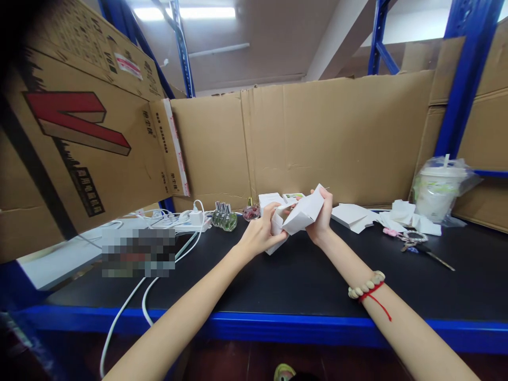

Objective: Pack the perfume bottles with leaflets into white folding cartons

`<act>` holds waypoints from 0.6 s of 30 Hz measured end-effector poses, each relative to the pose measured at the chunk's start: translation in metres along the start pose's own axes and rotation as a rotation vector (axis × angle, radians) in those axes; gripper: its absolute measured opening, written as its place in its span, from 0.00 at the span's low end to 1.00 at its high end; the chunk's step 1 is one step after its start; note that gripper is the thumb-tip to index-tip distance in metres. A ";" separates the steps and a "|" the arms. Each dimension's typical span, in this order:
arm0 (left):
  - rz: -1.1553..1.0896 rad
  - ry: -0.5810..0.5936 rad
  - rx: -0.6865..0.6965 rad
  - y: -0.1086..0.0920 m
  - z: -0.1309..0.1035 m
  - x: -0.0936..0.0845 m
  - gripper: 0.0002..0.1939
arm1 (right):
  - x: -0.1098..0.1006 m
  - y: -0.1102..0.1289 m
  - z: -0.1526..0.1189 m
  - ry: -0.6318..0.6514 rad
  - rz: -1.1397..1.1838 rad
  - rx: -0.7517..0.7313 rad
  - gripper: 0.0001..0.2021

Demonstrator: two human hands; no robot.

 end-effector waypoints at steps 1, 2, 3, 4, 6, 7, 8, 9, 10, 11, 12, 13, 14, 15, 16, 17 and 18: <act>-0.001 -0.017 0.019 0.000 0.000 -0.002 0.32 | 0.000 0.001 0.000 -0.001 0.001 -0.017 0.14; -0.002 -0.037 0.039 -0.001 -0.001 -0.003 0.31 | 0.000 0.003 0.000 -0.001 0.001 -0.029 0.14; -0.004 -0.059 0.060 -0.002 -0.001 -0.005 0.31 | -0.001 0.004 0.000 0.001 0.000 -0.036 0.15; -0.007 -0.081 0.081 -0.003 -0.001 -0.007 0.30 | -0.001 0.004 0.000 0.006 -0.001 -0.041 0.15; -0.011 -0.131 0.109 -0.007 -0.002 -0.010 0.27 | 0.000 0.007 -0.001 0.022 -0.003 -0.049 0.15; -0.011 -0.155 0.116 -0.008 -0.002 -0.012 0.24 | 0.000 0.008 -0.001 0.029 -0.004 -0.052 0.16; -0.012 -0.175 0.119 -0.010 -0.003 -0.014 0.22 | 0.001 0.009 -0.001 0.034 -0.004 -0.055 0.16; -0.013 -0.188 0.121 -0.011 -0.003 -0.015 0.20 | 0.001 0.010 -0.002 0.035 -0.002 -0.056 0.16; -0.018 -0.192 0.124 -0.013 -0.003 -0.016 0.18 | 0.001 0.010 -0.001 0.037 0.000 -0.058 0.15; -0.025 -0.190 0.130 -0.015 -0.002 -0.017 0.18 | 0.001 0.011 -0.001 0.040 0.001 -0.061 0.15; -0.032 -0.183 0.138 -0.017 -0.002 -0.017 0.17 | 0.000 0.012 0.000 0.045 0.000 -0.068 0.15; -0.036 -0.175 0.148 -0.019 -0.001 -0.018 0.17 | 0.000 0.013 0.000 0.049 -0.002 -0.075 0.15; -0.035 -0.166 0.158 -0.021 0.000 -0.019 0.16 | -0.001 0.014 0.001 0.051 -0.003 -0.079 0.16; -0.028 -0.156 0.170 -0.022 0.000 -0.020 0.16 | -0.002 0.013 0.002 0.049 -0.002 -0.075 0.16; -0.016 -0.147 0.181 -0.023 0.001 -0.021 0.15 | -0.003 0.013 0.003 0.043 0.000 -0.060 0.16; -0.003 -0.140 0.191 -0.024 0.001 -0.021 0.14 | -0.004 0.011 0.004 0.034 0.003 -0.040 0.16; 0.008 -0.138 0.198 -0.023 0.001 -0.022 0.13 | -0.005 0.010 0.004 0.025 0.005 -0.022 0.16</act>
Point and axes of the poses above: each hand's wrist, its own z-axis towards the middle knuckle, its own x-axis out of the palm, y = z × x, the point moved 8 cm from there along z, towards the middle knuckle, and after that the axes turned 8 degrees about x, right-handed, at the moved point
